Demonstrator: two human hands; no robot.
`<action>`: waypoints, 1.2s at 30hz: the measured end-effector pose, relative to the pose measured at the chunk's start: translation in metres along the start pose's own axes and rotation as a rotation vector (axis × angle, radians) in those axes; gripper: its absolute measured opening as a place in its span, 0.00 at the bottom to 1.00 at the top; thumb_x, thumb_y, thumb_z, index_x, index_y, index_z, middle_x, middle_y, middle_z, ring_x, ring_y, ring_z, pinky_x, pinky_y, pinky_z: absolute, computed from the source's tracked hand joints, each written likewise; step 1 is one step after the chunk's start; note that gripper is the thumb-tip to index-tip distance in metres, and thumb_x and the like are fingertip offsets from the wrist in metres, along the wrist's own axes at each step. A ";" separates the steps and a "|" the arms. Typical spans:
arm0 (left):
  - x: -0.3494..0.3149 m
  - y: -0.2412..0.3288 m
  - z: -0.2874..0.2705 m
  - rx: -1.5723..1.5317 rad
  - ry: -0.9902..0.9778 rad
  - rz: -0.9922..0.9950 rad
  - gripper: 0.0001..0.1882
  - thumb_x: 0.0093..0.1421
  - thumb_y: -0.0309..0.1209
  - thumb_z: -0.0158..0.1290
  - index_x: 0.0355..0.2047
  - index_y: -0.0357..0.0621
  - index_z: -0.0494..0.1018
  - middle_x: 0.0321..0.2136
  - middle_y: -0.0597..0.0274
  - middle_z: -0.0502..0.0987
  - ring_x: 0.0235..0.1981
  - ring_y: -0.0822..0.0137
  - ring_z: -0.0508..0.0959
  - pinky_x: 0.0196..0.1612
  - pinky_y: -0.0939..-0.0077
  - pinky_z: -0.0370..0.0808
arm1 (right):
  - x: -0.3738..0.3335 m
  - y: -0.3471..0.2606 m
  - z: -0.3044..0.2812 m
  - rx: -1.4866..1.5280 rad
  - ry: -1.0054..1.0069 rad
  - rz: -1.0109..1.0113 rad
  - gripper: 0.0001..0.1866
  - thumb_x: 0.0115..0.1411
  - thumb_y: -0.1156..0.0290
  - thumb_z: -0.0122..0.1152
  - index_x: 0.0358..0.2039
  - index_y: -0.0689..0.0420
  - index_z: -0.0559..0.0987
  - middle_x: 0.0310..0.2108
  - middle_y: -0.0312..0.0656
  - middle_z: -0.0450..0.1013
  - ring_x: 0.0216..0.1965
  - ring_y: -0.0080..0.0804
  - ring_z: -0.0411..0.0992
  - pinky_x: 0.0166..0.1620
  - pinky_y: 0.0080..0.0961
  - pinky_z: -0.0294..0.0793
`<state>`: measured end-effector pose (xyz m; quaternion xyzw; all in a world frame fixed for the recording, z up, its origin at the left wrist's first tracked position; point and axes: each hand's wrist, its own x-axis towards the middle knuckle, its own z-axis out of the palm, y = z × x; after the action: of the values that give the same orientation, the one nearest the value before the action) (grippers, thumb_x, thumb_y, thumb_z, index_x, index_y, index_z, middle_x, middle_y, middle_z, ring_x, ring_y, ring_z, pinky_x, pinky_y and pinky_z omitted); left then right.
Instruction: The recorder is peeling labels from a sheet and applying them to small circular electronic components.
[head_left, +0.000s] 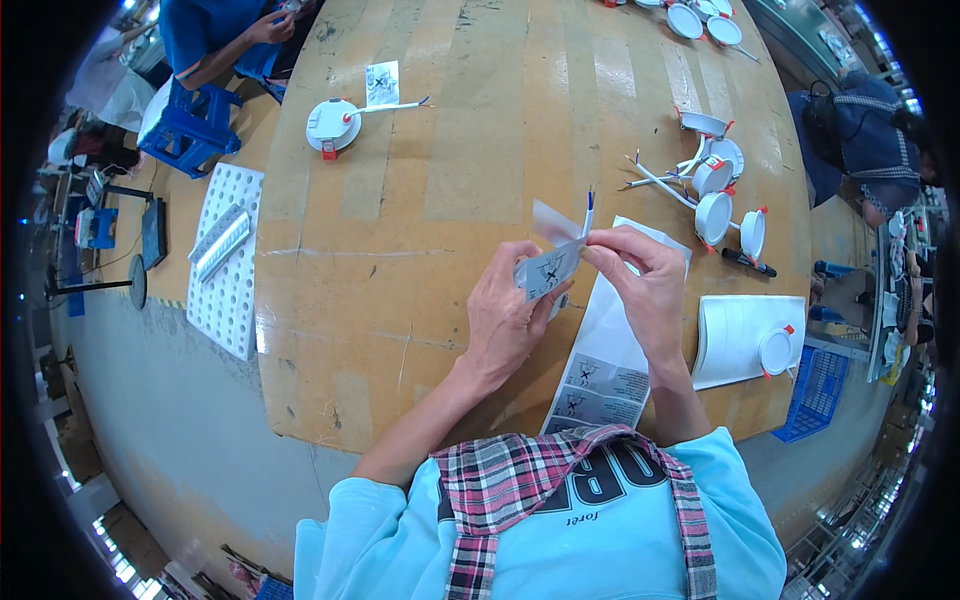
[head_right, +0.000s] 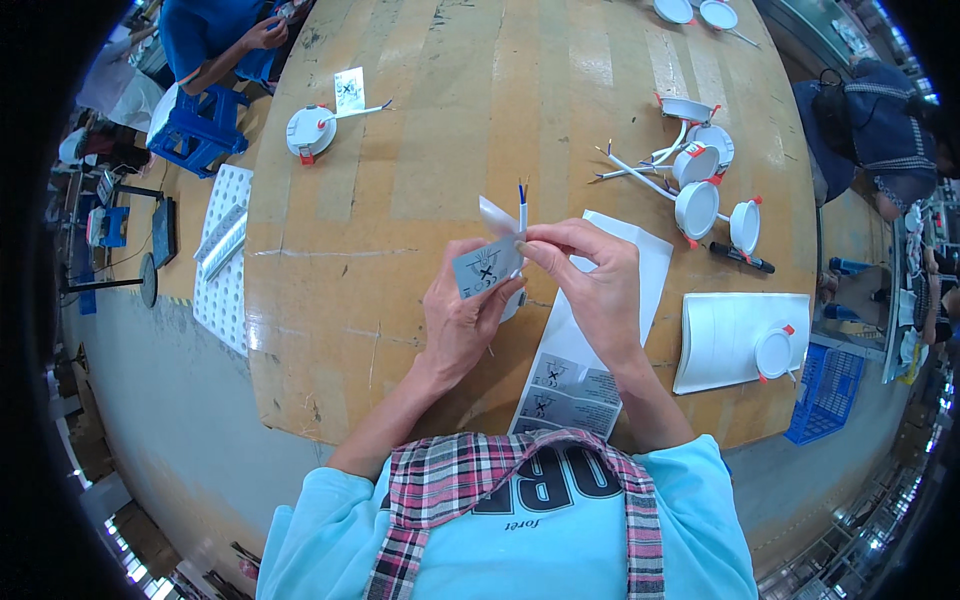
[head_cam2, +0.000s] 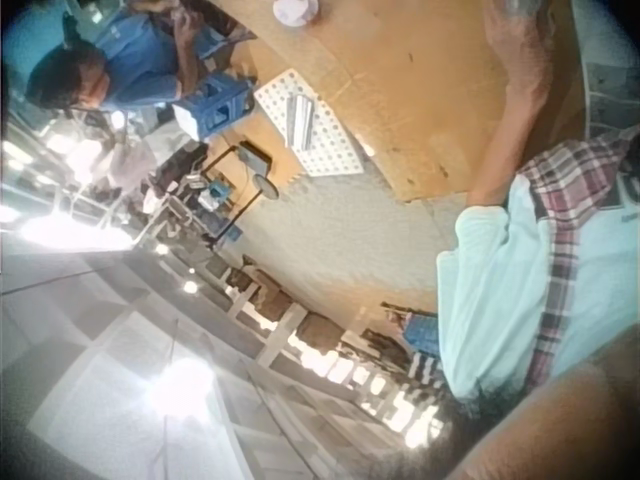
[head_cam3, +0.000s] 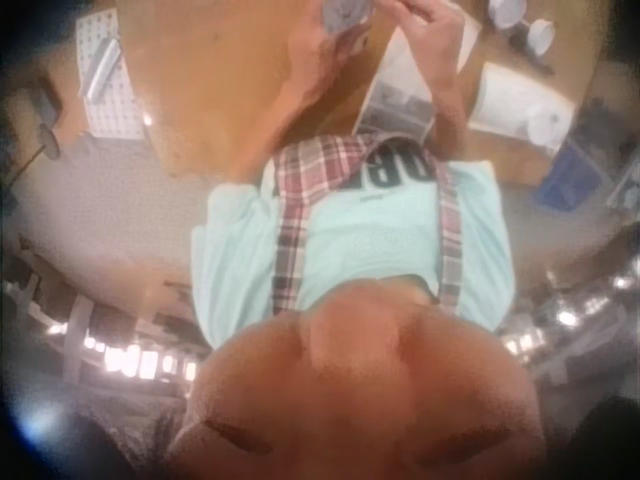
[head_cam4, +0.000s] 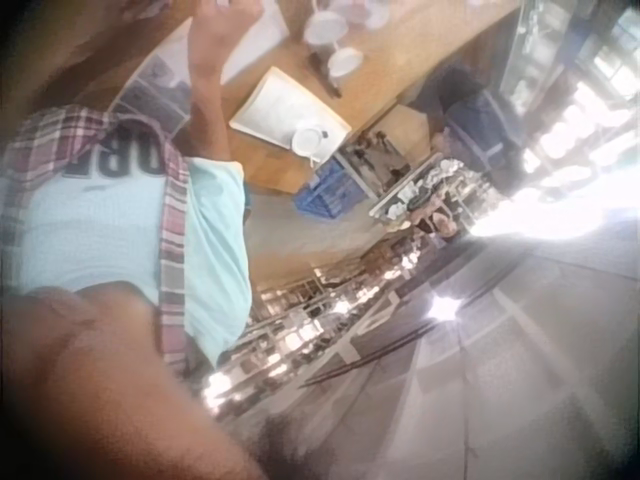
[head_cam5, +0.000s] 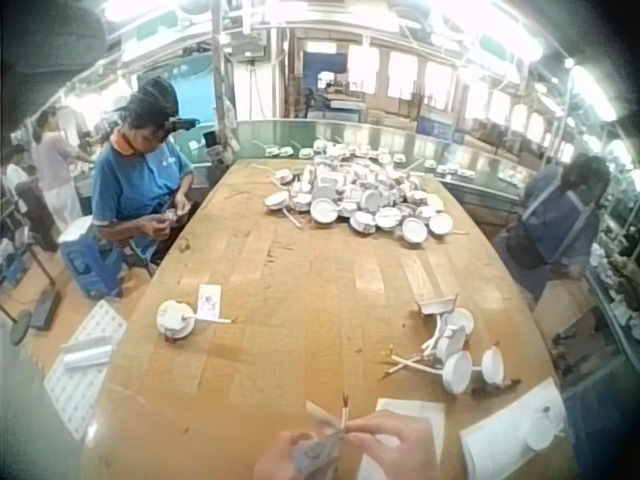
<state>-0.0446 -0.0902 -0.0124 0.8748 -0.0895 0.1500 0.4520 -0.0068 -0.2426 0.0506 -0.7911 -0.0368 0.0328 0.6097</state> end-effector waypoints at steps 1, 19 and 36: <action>0.000 0.000 -0.001 -0.001 0.002 0.000 0.09 0.49 0.29 0.63 0.33 0.45 0.80 0.39 0.56 0.73 0.34 0.59 0.77 0.33 0.68 0.75 | -0.001 0.000 0.000 -0.002 -0.001 -0.001 0.07 0.54 0.76 0.64 0.35 0.64 0.82 0.29 0.41 0.78 0.30 0.23 0.74 0.36 0.17 0.72; 0.003 -0.011 0.000 -0.044 -0.012 0.126 0.14 0.48 0.27 0.62 0.37 0.50 0.76 0.33 0.56 0.70 0.35 0.55 0.72 0.36 0.62 0.68 | -0.007 0.011 0.017 0.219 0.117 0.010 0.09 0.58 0.74 0.62 0.36 0.66 0.79 0.31 0.39 0.77 0.32 0.19 0.74 0.37 0.15 0.72; 0.001 -0.013 0.000 -0.022 -0.004 0.115 0.12 0.48 0.28 0.62 0.34 0.49 0.75 0.32 0.57 0.70 0.35 0.56 0.71 0.35 0.63 0.67 | -0.009 0.019 0.023 0.351 0.121 0.014 0.08 0.60 0.75 0.60 0.37 0.67 0.77 0.31 0.39 0.76 0.31 0.20 0.74 0.37 0.15 0.72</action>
<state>-0.0397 -0.0830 -0.0215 0.8635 -0.1420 0.1732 0.4519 -0.0179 -0.2265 0.0262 -0.6733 0.0118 -0.0043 0.7393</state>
